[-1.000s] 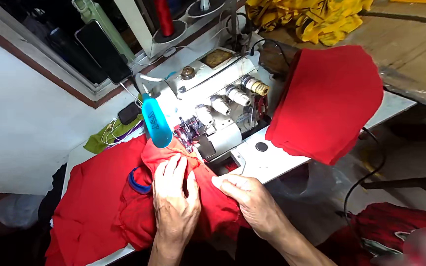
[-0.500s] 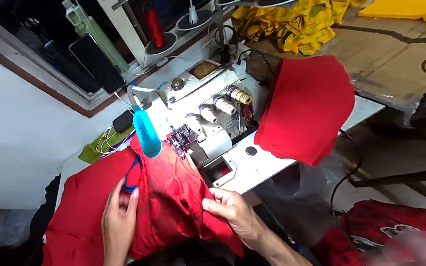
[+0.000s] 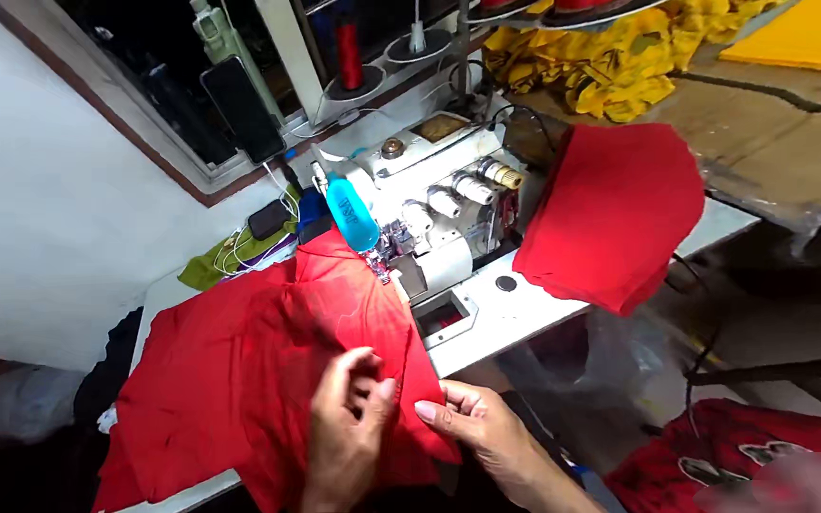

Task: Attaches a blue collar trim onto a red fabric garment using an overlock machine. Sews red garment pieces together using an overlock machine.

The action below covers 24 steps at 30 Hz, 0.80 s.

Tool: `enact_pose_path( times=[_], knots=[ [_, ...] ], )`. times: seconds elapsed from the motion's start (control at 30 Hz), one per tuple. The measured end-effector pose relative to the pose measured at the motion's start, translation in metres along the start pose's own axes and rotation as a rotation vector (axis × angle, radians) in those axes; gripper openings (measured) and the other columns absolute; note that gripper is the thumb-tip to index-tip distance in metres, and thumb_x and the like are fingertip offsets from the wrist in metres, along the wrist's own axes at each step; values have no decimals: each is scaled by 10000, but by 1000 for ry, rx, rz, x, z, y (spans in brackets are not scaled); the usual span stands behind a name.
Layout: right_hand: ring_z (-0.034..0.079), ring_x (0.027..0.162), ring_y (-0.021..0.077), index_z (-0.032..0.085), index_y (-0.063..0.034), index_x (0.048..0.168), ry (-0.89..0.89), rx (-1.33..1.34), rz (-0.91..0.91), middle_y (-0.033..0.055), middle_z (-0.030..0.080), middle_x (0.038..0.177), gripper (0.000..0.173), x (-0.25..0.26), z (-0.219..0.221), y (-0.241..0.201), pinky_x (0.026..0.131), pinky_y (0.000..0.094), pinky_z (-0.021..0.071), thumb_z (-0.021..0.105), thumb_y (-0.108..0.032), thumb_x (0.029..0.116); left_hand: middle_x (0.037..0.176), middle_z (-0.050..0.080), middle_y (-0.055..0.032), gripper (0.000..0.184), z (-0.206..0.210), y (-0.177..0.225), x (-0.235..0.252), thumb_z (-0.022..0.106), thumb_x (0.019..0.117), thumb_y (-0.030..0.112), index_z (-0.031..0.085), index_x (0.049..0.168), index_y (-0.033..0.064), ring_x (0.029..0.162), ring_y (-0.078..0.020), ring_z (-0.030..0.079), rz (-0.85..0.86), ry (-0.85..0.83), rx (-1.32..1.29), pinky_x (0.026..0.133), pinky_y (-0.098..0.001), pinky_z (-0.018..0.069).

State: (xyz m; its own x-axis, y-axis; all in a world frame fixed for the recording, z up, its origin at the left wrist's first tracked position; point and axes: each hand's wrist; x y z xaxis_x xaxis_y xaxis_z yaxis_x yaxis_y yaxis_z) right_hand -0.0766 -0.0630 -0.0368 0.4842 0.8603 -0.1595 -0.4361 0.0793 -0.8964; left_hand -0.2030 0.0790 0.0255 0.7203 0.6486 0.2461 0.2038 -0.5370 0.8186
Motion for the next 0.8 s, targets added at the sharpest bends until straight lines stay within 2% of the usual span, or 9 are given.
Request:
enact_pose_path(
  times=[0.07, 0.2, 0.3, 0.37, 0.43, 0.47, 0.6, 0.73, 0.8],
  knots=[
    [666, 689, 65, 736, -69, 958, 25, -38, 13, 0, 709, 772, 115, -7, -4, 1, 645, 241, 564, 739, -177, 919, 933, 721, -25, 363, 35, -8, -12, 752, 905, 194, 650, 1194, -2, 712, -81, 669, -172, -33, -198, 624, -245, 584],
    [696, 722, 64, 747, -55, 989, 70, -133, 52, 2, 739, 810, 113, -20, -8, -1, 689, 249, 594, 757, -130, 905, 826, 727, -29, 233, 38, 2, -47, 801, 860, 156, 691, 1012, 19, 743, -93, 708, -293, -76, -140, 710, -291, 613],
    [708, 740, 74, 749, -79, 990, 85, -288, 89, -7, 745, 818, 153, -29, -4, 2, 718, 285, 601, 768, -207, 909, 781, 725, -48, 230, 30, 7, -74, 831, 829, 203, 720, 888, 11, 720, -93, 704, -200, -41, 85, 693, -302, 603],
    [700, 734, 58, 744, -84, 996, 80, -374, 75, -19, 742, 823, 160, -41, -1, -1, 713, 276, 593, 759, -224, 919, 821, 717, -73, 211, 25, 16, -81, 830, 816, 189, 722, 834, 9, 814, -124, 694, 14, 60, 198, 780, -302, 587],
    [701, 741, 45, 748, -83, 1005, 84, -363, 42, -30, 747, 836, 149, -55, 3, -7, 707, 254, 597, 761, -203, 918, 929, 695, -59, 135, 19, 31, -83, 766, 854, 144, 650, 859, 74, 997, -137, 666, 195, 87, 227, 938, -297, 547],
    [705, 748, 44, 749, -82, 1007, 90, -337, 33, -32, 749, 842, 141, -62, 4, -10, 712, 246, 603, 758, -192, 919, 954, 680, -54, 113, 20, 37, -85, 733, 863, 108, 623, 873, 85, 1033, -133, 654, 222, 70, 202, 961, -285, 538],
    [703, 732, 52, 759, -99, 1000, 136, -299, 13, -33, 748, 825, 138, -70, 2, -4, 691, 238, 599, 754, -204, 912, 944, 718, -83, 92, 39, 22, -93, 711, 810, -33, 698, 897, -4, 914, -106, 707, 118, 12, -11, 828, -240, 607],
    [693, 719, 50, 762, -121, 996, 151, -290, -11, -37, 738, 803, 173, -74, 2, 0, 664, 232, 586, 752, -275, 919, 1002, 727, -76, 123, 36, 22, -95, 663, 899, 16, 713, 1003, -26, 907, -101, 713, 74, 1, -95, 820, -257, 623],
    [699, 727, 47, 763, -124, 1001, 163, -307, -26, -42, 744, 813, 174, -74, 4, 0, 671, 234, 591, 753, -275, 915, 997, 714, -50, 207, 35, 28, -92, 587, 964, 90, 674, 1108, -31, 837, -83, 699, -67, -15, -152, 737, -243, 612]
  ],
)
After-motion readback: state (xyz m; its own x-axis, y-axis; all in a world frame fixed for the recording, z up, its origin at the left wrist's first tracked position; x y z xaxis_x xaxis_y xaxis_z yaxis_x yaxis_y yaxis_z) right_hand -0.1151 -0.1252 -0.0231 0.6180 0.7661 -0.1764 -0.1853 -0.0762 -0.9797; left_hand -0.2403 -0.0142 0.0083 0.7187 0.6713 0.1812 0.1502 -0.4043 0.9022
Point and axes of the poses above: each hand's wrist, its own x-axis towards the middle knuckle, its own z-axis out of the palm, y = z × x
